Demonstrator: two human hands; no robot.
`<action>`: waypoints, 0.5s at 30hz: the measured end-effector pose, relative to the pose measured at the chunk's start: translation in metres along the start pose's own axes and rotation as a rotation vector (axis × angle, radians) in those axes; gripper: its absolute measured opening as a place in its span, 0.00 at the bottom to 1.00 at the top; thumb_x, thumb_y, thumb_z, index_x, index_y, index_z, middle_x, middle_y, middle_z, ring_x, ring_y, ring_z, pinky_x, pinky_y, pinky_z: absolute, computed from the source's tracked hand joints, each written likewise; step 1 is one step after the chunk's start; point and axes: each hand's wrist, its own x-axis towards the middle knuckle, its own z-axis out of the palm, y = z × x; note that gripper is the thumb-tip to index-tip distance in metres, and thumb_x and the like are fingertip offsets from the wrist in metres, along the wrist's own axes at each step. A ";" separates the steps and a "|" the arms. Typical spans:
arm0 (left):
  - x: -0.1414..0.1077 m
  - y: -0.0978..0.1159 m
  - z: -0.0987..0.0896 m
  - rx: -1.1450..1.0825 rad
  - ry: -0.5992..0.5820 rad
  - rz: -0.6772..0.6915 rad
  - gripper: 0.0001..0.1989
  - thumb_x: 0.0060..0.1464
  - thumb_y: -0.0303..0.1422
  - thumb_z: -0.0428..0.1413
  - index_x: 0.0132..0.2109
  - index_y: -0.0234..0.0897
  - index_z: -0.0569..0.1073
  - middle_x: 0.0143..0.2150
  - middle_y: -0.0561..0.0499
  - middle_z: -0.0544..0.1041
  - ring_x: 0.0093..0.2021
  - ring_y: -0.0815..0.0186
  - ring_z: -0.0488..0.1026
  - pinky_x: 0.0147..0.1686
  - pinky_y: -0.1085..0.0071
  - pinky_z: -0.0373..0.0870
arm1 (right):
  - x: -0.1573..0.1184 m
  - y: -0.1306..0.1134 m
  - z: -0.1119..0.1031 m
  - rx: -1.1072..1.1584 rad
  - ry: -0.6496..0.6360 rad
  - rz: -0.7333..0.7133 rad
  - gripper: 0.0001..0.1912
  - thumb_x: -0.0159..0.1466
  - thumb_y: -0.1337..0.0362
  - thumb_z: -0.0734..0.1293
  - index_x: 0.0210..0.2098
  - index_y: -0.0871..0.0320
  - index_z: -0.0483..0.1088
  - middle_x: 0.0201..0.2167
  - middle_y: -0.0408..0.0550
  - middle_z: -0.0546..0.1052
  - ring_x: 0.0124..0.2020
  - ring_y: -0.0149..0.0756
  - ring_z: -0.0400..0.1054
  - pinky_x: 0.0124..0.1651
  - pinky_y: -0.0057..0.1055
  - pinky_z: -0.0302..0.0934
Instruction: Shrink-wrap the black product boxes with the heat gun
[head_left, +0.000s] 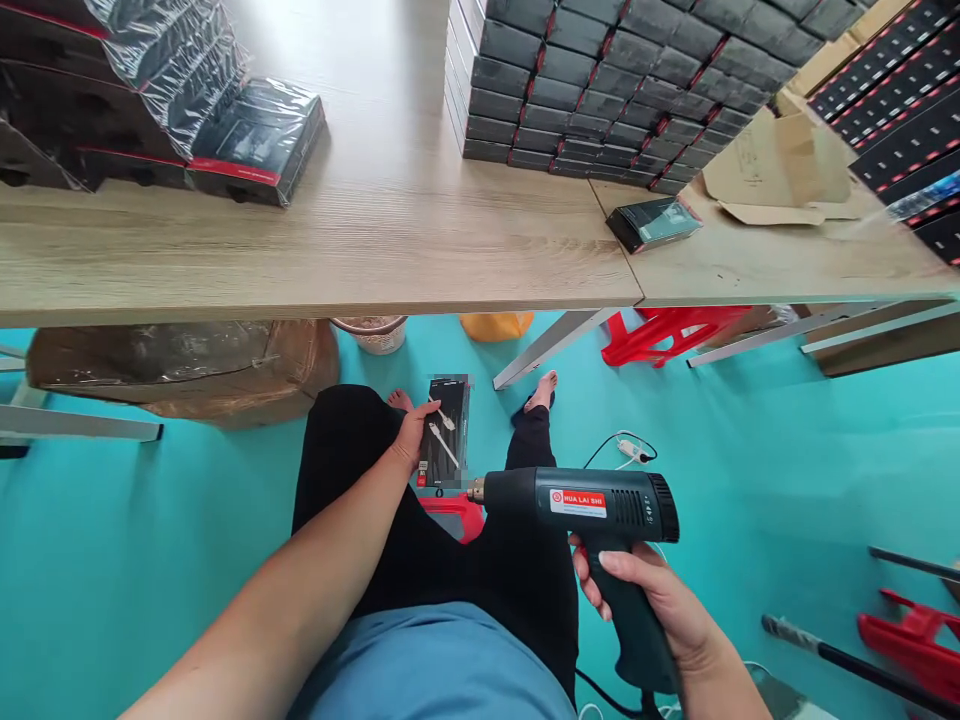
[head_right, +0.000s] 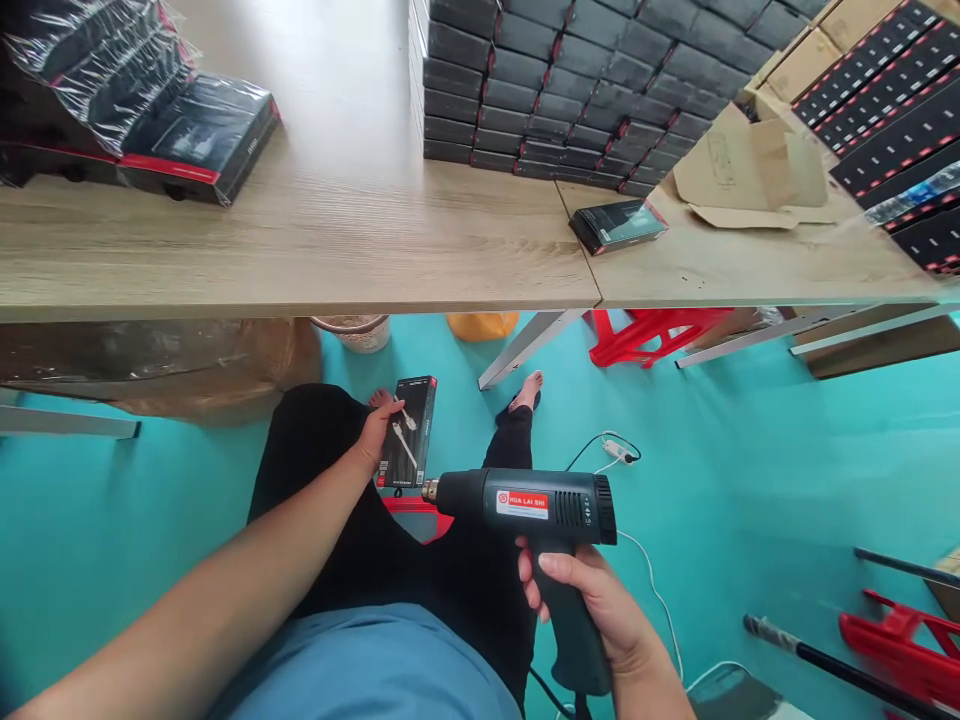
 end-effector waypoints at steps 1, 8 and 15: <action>-0.002 0.000 0.001 -0.024 -0.012 -0.007 0.18 0.50 0.35 0.58 0.46 0.30 0.77 0.29 0.42 0.81 0.30 0.53 0.80 0.34 0.58 0.79 | 0.002 0.000 0.002 0.013 0.004 -0.008 0.21 0.55 0.57 0.78 0.45 0.61 0.80 0.33 0.52 0.81 0.27 0.34 0.74 0.26 0.26 0.67; -0.020 0.006 0.009 -0.186 -0.469 -0.060 0.32 0.53 0.45 0.54 0.59 0.29 0.71 0.53 0.32 0.79 0.54 0.41 0.77 0.53 0.40 0.69 | 0.009 -0.002 0.002 0.093 0.058 -0.047 0.22 0.53 0.56 0.78 0.43 0.62 0.80 0.32 0.51 0.80 0.27 0.33 0.72 0.26 0.26 0.67; 0.017 -0.023 -0.006 0.323 0.100 -0.053 0.18 0.46 0.43 0.68 0.35 0.37 0.73 0.24 0.52 0.73 0.24 0.64 0.71 0.31 0.65 0.73 | 0.006 -0.004 0.016 -0.157 0.066 -0.087 0.20 0.57 0.55 0.77 0.45 0.60 0.79 0.35 0.52 0.80 0.30 0.36 0.72 0.31 0.31 0.69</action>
